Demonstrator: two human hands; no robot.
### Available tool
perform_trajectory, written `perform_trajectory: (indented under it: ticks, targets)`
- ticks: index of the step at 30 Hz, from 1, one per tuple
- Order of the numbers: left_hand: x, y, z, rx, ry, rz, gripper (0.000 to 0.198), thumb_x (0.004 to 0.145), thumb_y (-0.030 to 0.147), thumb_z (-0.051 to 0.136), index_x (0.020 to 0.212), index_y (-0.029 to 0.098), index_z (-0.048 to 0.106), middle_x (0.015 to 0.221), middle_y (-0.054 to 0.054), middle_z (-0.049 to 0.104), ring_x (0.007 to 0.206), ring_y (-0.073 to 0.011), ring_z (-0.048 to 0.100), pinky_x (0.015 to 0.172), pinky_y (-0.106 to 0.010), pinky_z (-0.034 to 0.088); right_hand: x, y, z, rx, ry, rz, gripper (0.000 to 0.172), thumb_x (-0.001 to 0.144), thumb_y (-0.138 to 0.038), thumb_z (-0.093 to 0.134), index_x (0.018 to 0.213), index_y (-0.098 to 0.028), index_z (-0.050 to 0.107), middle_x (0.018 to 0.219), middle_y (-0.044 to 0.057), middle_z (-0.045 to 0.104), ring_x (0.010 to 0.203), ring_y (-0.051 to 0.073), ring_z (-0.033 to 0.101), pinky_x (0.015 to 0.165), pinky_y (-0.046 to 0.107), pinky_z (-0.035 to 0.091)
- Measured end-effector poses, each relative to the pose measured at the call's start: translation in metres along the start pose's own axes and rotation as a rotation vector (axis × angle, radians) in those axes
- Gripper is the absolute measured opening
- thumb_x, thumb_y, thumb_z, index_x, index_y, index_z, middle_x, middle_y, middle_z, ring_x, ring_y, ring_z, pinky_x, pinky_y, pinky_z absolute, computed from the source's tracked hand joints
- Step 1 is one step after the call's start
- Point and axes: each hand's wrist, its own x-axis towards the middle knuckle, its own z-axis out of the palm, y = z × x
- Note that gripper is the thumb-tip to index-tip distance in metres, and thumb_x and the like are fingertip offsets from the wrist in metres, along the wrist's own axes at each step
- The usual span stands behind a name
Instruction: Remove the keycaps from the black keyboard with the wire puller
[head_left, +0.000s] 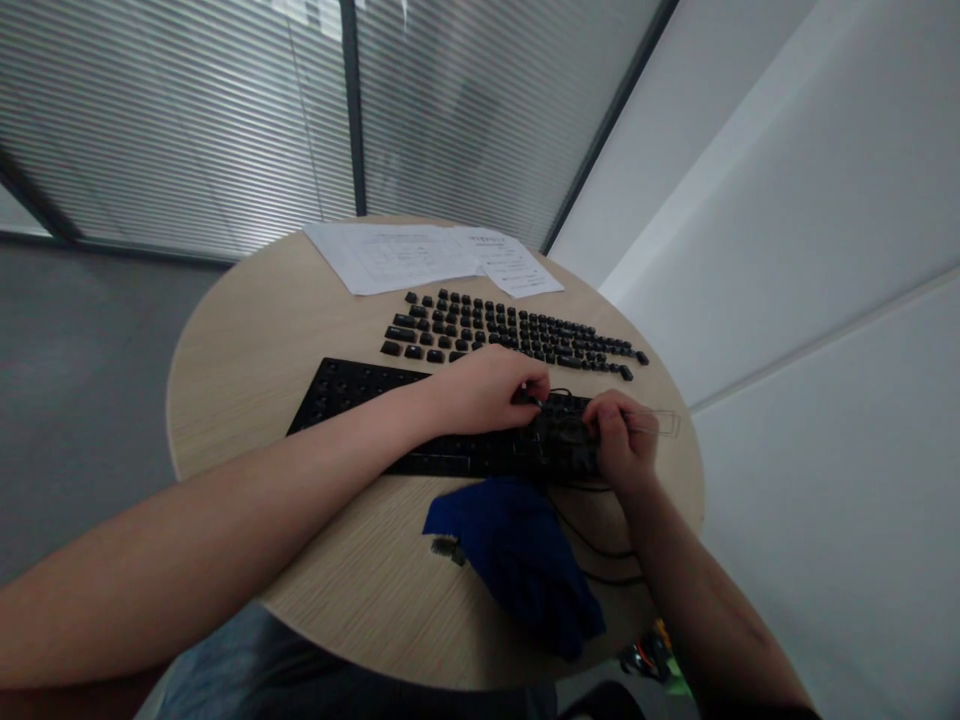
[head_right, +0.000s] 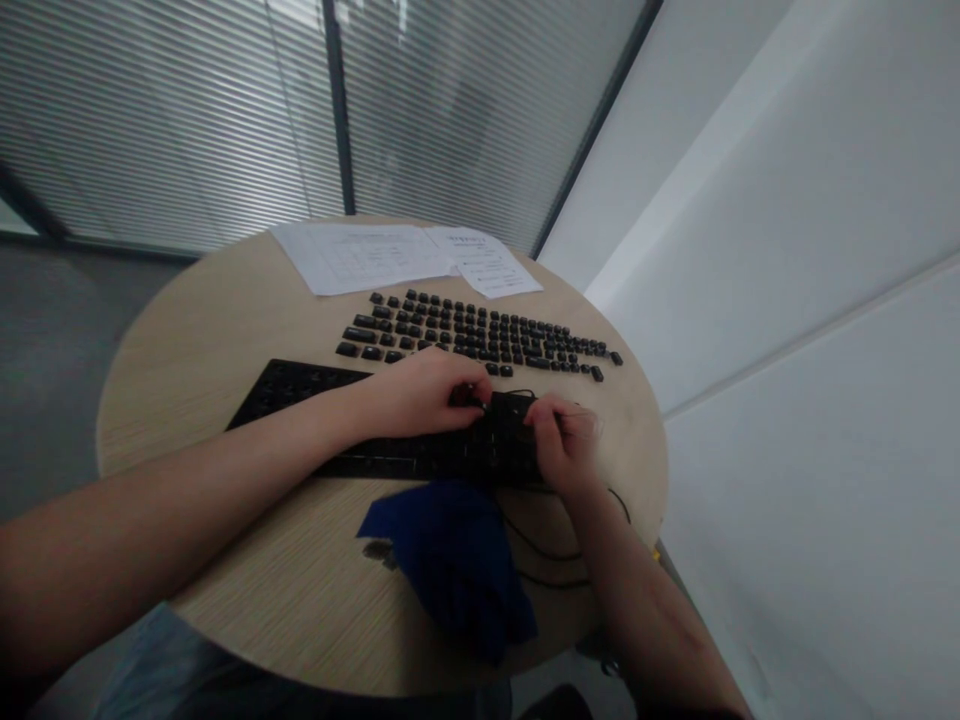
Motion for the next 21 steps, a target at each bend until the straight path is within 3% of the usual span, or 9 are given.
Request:
perform_trajectory:
  ticks: [4,7,13,21]
  targets:
    - [-0.001,0.000,-0.002,-0.043,0.048,-0.034,0.008,0.085,0.020,0.072,0.093,0.020,0.071,0.084,0.002,0.073,0.075,-0.0135,0.067,0.071,-0.026,0.046,0.006,0.006,-0.003,-0.103,0.068,-0.030,0.047,0.109,-0.035,0.037,0.076,-0.023,0.069,0.073,0.003,0.066,0.072,0.021,0.061,0.072,0.036,0.049]
    - [-0.001,0.002,-0.002,-0.097,0.070,-0.064,0.011,0.085,0.021,0.074,0.094,0.019,0.069,0.084,0.002,0.073,0.075,-0.0131,0.068,0.072,-0.025,0.048,0.011,0.005,-0.003,-0.185,0.028,-0.104,0.040,0.109,-0.034,0.037,0.091,-0.024,0.071,0.091,0.007,0.070,0.092,0.025,0.064,0.087,0.042,0.050]
    - [-0.002,0.003,0.001,-0.189,0.114,-0.057,0.009,0.085,0.020,0.073,0.091,0.020,0.067,0.083,0.003,0.073,0.076,-0.0124,0.069,0.075,-0.024,0.050,0.009,-0.002,0.004,-0.205,-0.157,-0.129,0.019,0.103,-0.028,0.052,0.107,-0.026,0.071,0.092,0.005,0.073,0.084,0.023,0.068,0.077,0.037,0.053]
    - [-0.002,0.001,0.004,-0.150,0.103,-0.051,0.007,0.084,0.014,0.072,0.086,0.019,0.067,0.079,0.003,0.071,0.072,-0.0123,0.067,0.071,-0.023,0.047,0.013,-0.006,0.006,-0.232,-0.181,-0.177,0.010,0.095,-0.028,0.068,0.104,-0.025,0.074,0.073,-0.001,0.065,0.068,0.018,0.061,0.066,0.031,0.048]
